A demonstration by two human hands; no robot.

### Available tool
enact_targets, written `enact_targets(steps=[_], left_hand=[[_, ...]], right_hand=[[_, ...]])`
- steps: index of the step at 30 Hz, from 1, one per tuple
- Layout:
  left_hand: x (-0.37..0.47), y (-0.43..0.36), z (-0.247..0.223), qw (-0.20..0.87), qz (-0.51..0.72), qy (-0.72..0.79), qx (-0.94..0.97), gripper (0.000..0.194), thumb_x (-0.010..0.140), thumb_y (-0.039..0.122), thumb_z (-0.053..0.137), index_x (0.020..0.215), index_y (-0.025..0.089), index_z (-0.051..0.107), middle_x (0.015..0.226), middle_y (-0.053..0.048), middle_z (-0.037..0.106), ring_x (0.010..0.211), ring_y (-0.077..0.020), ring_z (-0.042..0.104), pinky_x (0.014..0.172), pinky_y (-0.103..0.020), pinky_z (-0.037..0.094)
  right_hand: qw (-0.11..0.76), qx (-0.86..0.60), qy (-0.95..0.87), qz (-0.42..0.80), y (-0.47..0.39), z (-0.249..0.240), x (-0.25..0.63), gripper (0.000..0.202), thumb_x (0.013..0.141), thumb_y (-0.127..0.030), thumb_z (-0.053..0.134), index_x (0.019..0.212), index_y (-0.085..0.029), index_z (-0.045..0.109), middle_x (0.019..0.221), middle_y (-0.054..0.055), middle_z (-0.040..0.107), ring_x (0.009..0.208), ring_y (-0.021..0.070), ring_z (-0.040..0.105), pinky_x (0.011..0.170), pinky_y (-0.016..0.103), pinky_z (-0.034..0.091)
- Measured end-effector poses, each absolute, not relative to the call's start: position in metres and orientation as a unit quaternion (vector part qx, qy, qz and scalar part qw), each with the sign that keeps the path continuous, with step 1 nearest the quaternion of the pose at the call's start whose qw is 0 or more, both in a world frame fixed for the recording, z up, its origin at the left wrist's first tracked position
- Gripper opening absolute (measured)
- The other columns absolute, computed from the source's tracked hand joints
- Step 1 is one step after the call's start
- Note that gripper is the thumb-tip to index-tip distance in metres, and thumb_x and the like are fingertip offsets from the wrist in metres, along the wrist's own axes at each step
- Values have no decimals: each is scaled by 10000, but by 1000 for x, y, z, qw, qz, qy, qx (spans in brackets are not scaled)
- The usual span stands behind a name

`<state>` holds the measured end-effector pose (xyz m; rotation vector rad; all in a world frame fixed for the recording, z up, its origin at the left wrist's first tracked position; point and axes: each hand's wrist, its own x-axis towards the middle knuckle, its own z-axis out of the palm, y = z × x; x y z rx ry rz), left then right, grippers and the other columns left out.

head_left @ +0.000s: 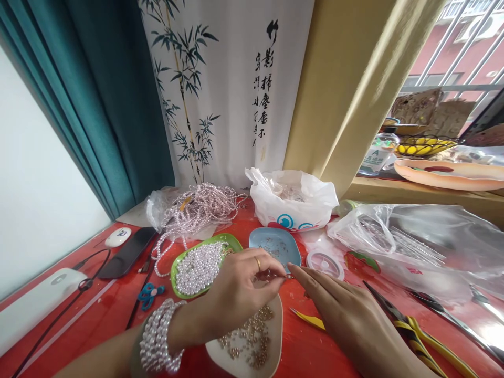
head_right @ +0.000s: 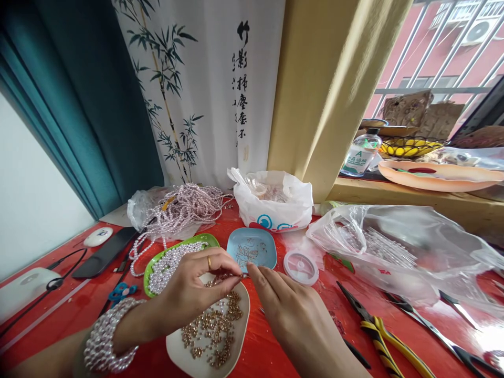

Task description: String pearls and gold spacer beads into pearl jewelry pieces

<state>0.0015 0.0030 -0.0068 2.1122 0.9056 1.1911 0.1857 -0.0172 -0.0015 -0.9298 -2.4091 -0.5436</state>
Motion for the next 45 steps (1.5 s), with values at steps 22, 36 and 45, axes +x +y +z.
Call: enact_targets(steps=[22,36,45], left_hand=[[1,12,-3,545,356,405,642,121,739,186,517,840,141,567,763,-67,671,740,-188,633,685,-328,490],[1,11,-4,335,390,382,768,78,737,148,570,711,175,638,723,-6,617,725,-126,535,644,-231,453],[1,12,-11,220,390,347,824,103,718,87,571,736,167,632,690,-3,624,712,-142,520,651,-273,422]], right_hand=[[329,-454,-809,176,-10,-8,182,319,870,-181,297,903,-139,611,635,36,650,398,81,552,396,167,450],[266,-485,-795,248,-9,-6,180,295,863,-214,305,795,-175,589,504,-20,551,414,95,529,445,199,417],[240,-487,-806,236,-13,-2,179,315,868,-192,291,781,-174,593,506,-18,556,439,97,520,433,197,390]])
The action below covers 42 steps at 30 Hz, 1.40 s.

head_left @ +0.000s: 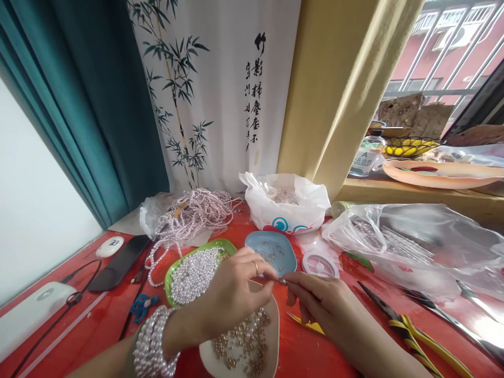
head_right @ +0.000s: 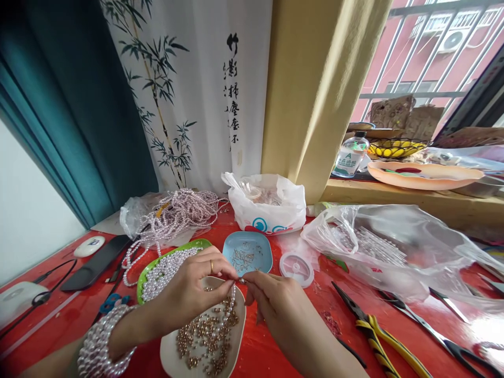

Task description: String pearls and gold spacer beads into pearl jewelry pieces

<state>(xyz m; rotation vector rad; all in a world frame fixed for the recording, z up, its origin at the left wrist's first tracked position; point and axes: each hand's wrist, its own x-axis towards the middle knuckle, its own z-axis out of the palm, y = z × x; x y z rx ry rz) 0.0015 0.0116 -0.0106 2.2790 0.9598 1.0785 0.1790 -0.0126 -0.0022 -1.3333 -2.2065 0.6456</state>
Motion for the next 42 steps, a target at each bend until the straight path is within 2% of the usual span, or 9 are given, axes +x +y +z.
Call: enact_targets(steps=[4,8,16,23,32,38,42], left_hand=[[2,12,-12,197,397,327,834,62,727,103,572,722,152,610,719,-19,634,729,-151,524,663,-284,425],[2,11,-8,211,407,359,813,83,738,97,552,698,157,593,707,-15,625,711,-145,528,649,-274,433],[1,9,-9,244,435,416,760,81,745,125,530,695,163,580,699,-6,567,632,-114,535,591,-237,462],[1,6,-8,237,464,402,753,83,752,123,531,700,162,583,708,-11,581,660,-121,537,597,-239,451],[4,0,-11,228,445,386,775,88,735,117,547,690,179,590,703,-13,615,689,-141,548,647,-279,439],[4,0,-11,235,442,391,772,82,741,138,550,682,175,594,705,-24,617,692,-149,555,650,-290,439],[4,0,-11,242,439,391,772,79,747,144,546,690,169,594,713,-28,612,690,-147,559,646,-285,441]], right_hand=[[260,-478,-805,237,-11,-3,180,287,856,-202,334,872,-184,619,620,2,634,476,98,563,467,204,434],[332,-515,-761,214,-8,1,186,232,809,-296,480,973,-197,612,715,25,670,575,135,600,522,243,480],[398,-522,-688,310,-6,12,190,318,792,-426,490,915,-171,636,868,78,686,774,198,636,668,303,514],[456,-537,-662,256,-15,14,187,216,765,-390,550,812,-211,661,766,34,681,663,166,614,568,250,504],[397,-514,-711,270,-17,9,178,166,776,-312,542,748,-216,674,654,11,656,618,150,594,577,263,500],[412,-516,-697,280,-15,4,180,176,761,-349,557,759,-217,673,668,20,643,592,141,581,436,209,438],[406,-515,-704,272,-16,4,179,185,764,-346,542,729,-213,666,624,10,630,582,141,578,474,220,451]])
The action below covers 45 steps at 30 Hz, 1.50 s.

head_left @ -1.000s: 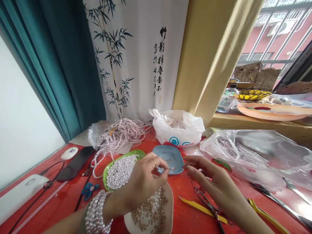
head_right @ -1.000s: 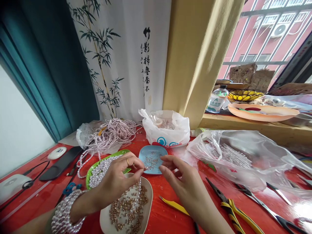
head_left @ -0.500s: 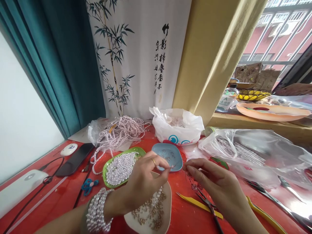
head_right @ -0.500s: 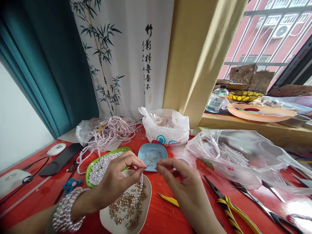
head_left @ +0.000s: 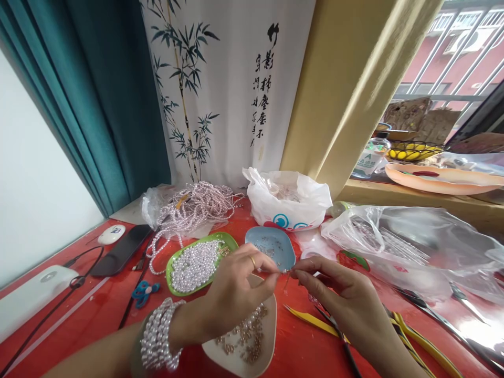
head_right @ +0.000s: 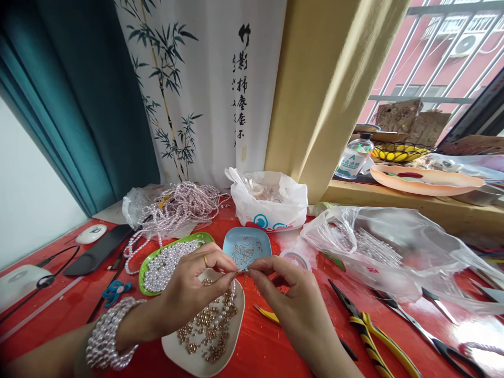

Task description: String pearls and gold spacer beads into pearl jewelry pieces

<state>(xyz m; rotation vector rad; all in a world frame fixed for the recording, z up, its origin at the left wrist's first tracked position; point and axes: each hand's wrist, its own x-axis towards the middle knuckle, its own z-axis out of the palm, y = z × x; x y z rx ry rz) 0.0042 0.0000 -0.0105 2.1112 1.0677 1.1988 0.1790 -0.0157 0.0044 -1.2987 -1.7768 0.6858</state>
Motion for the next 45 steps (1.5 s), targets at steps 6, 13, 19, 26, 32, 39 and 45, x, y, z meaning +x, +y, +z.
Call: enact_targets(steps=[6,13,19,26,32,39,45], left_hand=[[3,2,-10,227,433,379,786,87,728,106,541,669,154,583,687,-29,606,685,-145,552,643,-278,431],[2,4,-10,340,429,399,736,76,725,121,533,680,169,570,804,-34,648,760,-154,589,708,-293,466],[3,3,-10,433,424,400,687,64,738,131,518,693,160,552,829,-38,656,785,-151,608,704,-280,482],[5,2,-11,404,435,394,701,92,710,92,519,678,165,565,802,-26,656,772,-144,602,713,-274,471],[3,7,-16,361,408,402,736,74,695,109,534,655,153,577,707,-19,632,667,-135,572,635,-264,453],[1,11,-17,450,297,411,735,135,748,233,529,848,163,585,800,-30,634,712,-162,588,587,-265,451],[5,-2,1,405,342,416,739,321,677,319,656,961,191,578,995,-38,612,930,-205,549,822,-340,423]], right_hand=[[451,-540,-666,248,-20,15,184,85,697,-251,558,632,-199,572,585,-8,569,531,127,527,488,218,432],[516,-524,-588,337,-15,20,196,109,702,-246,524,608,-191,524,550,-10,475,500,111,439,439,207,392],[494,-520,-579,389,-12,14,190,194,725,-358,569,776,-175,611,592,2,537,550,128,488,481,226,416],[452,-532,-612,371,-15,11,185,206,733,-381,577,754,-180,614,604,-10,525,507,105,443,450,219,378],[519,-452,-610,393,-13,10,189,169,799,-337,531,699,-200,531,619,-25,459,555,106,432,515,209,389],[563,-419,-512,496,-13,12,192,133,788,-314,558,724,-201,535,662,-20,449,595,104,410,535,195,380],[542,-423,-487,539,-17,12,182,136,766,-314,580,711,-195,545,650,-10,509,584,108,461,521,200,398]])
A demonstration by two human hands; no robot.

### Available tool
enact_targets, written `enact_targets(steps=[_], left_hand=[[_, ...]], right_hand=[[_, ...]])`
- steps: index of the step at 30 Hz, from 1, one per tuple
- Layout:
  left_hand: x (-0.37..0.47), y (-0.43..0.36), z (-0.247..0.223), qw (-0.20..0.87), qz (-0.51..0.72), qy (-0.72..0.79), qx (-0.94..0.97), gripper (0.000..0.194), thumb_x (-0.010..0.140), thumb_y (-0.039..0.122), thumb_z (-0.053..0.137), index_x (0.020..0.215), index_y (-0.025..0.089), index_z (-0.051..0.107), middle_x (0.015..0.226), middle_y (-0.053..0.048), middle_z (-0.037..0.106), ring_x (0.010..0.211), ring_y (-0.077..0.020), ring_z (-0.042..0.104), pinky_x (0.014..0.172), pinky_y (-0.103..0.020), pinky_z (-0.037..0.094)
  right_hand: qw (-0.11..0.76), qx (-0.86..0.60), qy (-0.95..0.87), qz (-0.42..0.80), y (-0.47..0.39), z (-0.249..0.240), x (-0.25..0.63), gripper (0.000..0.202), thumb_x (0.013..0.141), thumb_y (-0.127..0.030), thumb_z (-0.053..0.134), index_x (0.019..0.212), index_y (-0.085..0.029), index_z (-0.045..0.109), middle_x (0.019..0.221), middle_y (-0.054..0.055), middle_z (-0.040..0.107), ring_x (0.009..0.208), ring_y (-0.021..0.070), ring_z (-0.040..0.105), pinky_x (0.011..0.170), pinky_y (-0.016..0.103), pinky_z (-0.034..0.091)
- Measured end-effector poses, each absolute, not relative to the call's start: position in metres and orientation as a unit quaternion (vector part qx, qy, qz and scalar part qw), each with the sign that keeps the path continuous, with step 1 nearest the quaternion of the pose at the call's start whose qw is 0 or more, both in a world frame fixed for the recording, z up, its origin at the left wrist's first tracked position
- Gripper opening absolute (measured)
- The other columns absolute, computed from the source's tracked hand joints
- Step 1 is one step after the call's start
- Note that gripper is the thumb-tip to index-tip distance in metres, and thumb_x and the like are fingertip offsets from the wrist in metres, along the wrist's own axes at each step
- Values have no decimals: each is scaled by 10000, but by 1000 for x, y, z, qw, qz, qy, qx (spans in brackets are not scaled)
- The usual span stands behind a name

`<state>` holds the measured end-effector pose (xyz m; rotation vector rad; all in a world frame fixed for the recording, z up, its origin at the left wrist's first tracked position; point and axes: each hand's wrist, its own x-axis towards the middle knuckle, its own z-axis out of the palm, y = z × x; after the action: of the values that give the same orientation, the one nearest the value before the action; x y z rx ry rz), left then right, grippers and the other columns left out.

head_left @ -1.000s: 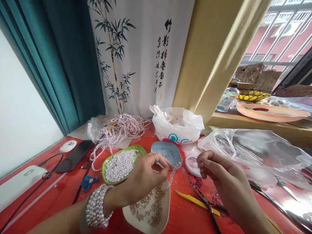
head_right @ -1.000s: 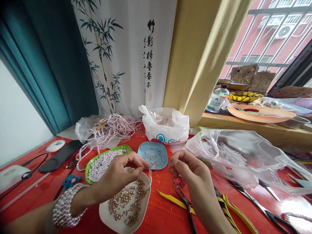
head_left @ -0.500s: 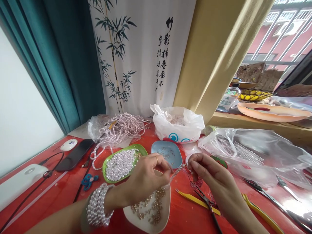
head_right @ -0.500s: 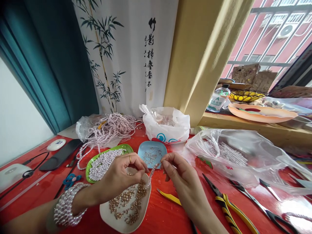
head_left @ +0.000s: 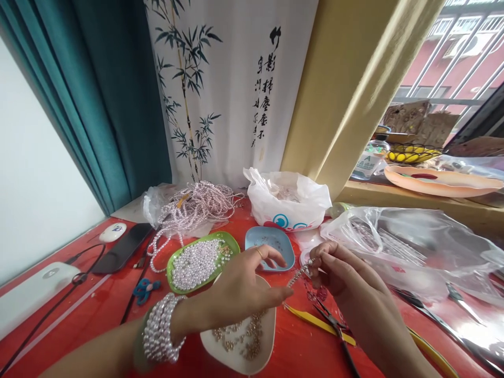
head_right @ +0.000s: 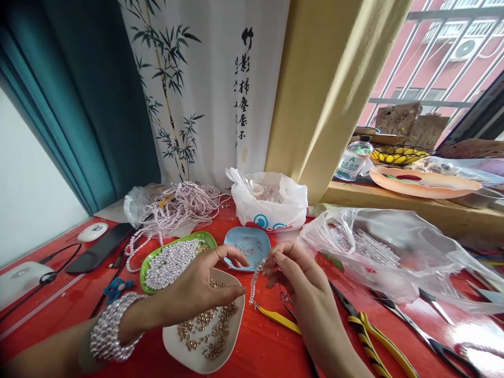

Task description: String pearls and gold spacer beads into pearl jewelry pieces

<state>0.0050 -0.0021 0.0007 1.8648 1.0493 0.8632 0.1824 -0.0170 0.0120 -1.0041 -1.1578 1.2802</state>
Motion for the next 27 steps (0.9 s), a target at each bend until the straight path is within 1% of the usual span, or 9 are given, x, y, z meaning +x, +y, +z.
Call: enact_targets(steps=[3,5,7,12,19,21,24,27], left_hand=[[7,-3,0,413,362,399,734,256,682,338,671,872,177,613,889,-27,641,850,-181,570,787,-317,435],[8,-2,-4,436,388,379,718,152,714,287,651,801,163,638,805,-22,659,779,-156,586,730,-281,451],[8,0,-9,477,406,362,691,89,733,230,631,758,149,659,750,-23,673,721,-136,599,676,-247,464],[8,1,-10,562,404,352,630,92,715,197,642,763,136,691,735,-38,701,690,-124,621,646,-217,479],[10,0,-4,607,412,350,582,65,693,177,655,724,131,689,661,-20,694,621,-100,621,610,-191,487],[9,0,-5,610,415,349,579,66,693,183,658,723,131,687,658,-19,693,622,-100,623,608,-187,488],[8,0,-7,590,415,350,597,75,710,189,645,738,133,687,680,-29,697,638,-109,629,605,-191,489],[7,0,-10,517,428,351,652,130,759,215,600,809,135,688,706,-46,700,648,-122,631,604,-211,490]], right_hand=[[527,-424,-489,550,-19,9,178,149,776,-331,574,727,-191,560,671,0,549,594,106,486,539,199,413],[515,-416,-498,560,-21,8,175,154,787,-332,566,722,-192,567,674,-4,556,606,102,490,560,193,421],[502,-411,-509,565,-22,6,174,155,795,-333,561,722,-197,573,672,-14,557,615,95,493,583,186,426],[491,-428,-545,528,-24,3,176,148,794,-335,571,722,-206,581,671,-28,560,628,85,503,591,166,417],[490,-470,-594,431,-24,11,175,162,748,-338,595,679,-192,605,609,-18,557,554,93,503,517,172,436],[487,-484,-606,403,-23,13,173,148,725,-326,600,671,-190,622,590,-12,576,527,99,515,486,178,447],[488,-502,-618,357,-22,14,174,132,699,-310,593,697,-190,648,618,9,630,536,122,563,475,196,475],[480,-509,-650,296,-21,12,176,141,708,-298,566,703,-188,655,636,23,660,555,142,600,495,217,493]])
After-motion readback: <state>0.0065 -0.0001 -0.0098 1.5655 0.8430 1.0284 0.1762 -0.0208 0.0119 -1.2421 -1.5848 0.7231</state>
